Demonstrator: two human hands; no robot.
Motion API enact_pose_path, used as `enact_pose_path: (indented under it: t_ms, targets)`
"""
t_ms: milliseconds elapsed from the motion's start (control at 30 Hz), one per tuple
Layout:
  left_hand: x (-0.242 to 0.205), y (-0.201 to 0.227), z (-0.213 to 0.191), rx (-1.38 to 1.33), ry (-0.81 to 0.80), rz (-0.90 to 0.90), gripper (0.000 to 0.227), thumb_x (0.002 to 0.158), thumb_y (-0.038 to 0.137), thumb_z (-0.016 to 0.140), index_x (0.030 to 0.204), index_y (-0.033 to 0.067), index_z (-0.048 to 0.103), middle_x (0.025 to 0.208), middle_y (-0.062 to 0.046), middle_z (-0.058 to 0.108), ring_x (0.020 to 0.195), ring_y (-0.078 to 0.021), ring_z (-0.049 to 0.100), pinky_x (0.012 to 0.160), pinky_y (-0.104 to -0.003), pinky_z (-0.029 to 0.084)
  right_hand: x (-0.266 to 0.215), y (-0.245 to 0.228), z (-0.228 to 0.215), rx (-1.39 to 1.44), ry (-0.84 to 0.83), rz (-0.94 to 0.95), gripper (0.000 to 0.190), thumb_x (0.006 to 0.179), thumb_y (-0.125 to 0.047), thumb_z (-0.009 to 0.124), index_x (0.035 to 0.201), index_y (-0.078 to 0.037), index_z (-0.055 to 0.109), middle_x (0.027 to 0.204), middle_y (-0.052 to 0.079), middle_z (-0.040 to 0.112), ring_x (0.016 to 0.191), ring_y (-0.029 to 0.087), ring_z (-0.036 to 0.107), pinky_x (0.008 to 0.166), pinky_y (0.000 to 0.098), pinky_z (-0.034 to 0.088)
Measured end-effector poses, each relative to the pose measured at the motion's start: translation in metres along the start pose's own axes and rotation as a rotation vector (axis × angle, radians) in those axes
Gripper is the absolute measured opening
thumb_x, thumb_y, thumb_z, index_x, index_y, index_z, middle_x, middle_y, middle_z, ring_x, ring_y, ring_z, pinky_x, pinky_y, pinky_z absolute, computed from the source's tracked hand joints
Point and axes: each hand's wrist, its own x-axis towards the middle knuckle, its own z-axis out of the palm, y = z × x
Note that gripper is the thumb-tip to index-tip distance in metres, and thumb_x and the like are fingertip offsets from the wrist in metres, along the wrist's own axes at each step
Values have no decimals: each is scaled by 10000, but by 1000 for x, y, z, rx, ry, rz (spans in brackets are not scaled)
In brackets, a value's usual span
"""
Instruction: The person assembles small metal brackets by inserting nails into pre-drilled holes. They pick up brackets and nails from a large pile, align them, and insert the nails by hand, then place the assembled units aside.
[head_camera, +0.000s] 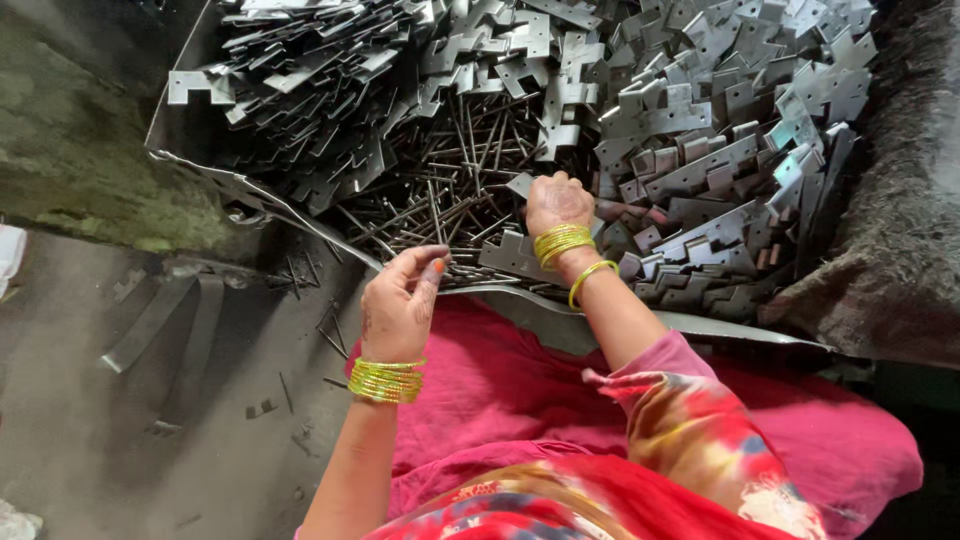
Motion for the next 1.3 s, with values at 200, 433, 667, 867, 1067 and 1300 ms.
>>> enact_pose_path:
  t_ms: [200, 433, 667, 867, 1067, 1300]
  targets:
    - [16, -22, 43, 323, -80, 229, 195, 952, 194, 654, 1061, 89, 776, 1058, -108, 767, 971, -283, 714, 821, -397, 552, -28, 36, -47, -81, 69, -80, 72, 850, -129, 691, 837, -85, 747, 960, 149, 703, 892, 336, 700, 712, 457, 592]
    - [53, -49, 117, 896, -144, 492, 90, 855, 90, 663, 943, 75, 674, 967, -108, 705, 976, -297, 672, 803, -435, 535, -103, 121, -169, 525, 370, -66, 236, 973, -226, 781, 1006, -12, 687, 1006, 132, 663, 905, 310, 666, 779, 462, 577]
    - [51, -40, 89, 737, -200, 533, 130, 759, 143, 772, 854, 76, 715, 924, -114, 704, 943, -318, 671, 833, -432, 545, -143, 131, -111, 2138, 270, 912, 235, 1017, -211, 585, 1120, 0, 593, 973, 198, 704, 829, 349, 721, 702, 501, 638]
    - [27, -16, 67, -82, -169, 52, 256, 842, 113, 797, 1086, 45, 760, 941, -70, 763, 829, -174, 699, 748, -317, 573, -160, 61, -48, 2204, -118, 789, 303, 973, -165, 617, 1246, -41, 570, 1103, 216, 700, 958, 365, 720, 846, 515, 614]
    - [-13, -17, 100, -555, -250, -212, 261, 861, 50, 789, 1109, -26, 761, 960, -44, 769, 830, -82, 689, 753, -260, 576, -149, 21, -56, 2455, -142, 823, 458, 979, -385, 626, 1229, -1, 608, 1114, 170, 728, 960, 309, 720, 829, 455, 610]
    - [-28, -36, 100, -405, -172, -200, 405, 795, 130, 836, 1120, 43, 610, 904, -15, 705, 813, -119, 665, 688, -282, 567, -149, -3, -58, 2277, -266, 622, 365, 986, -119, 640, 1306, 19, 530, 1295, 217, 697, 1089, 301, 678, 920, 445, 558]
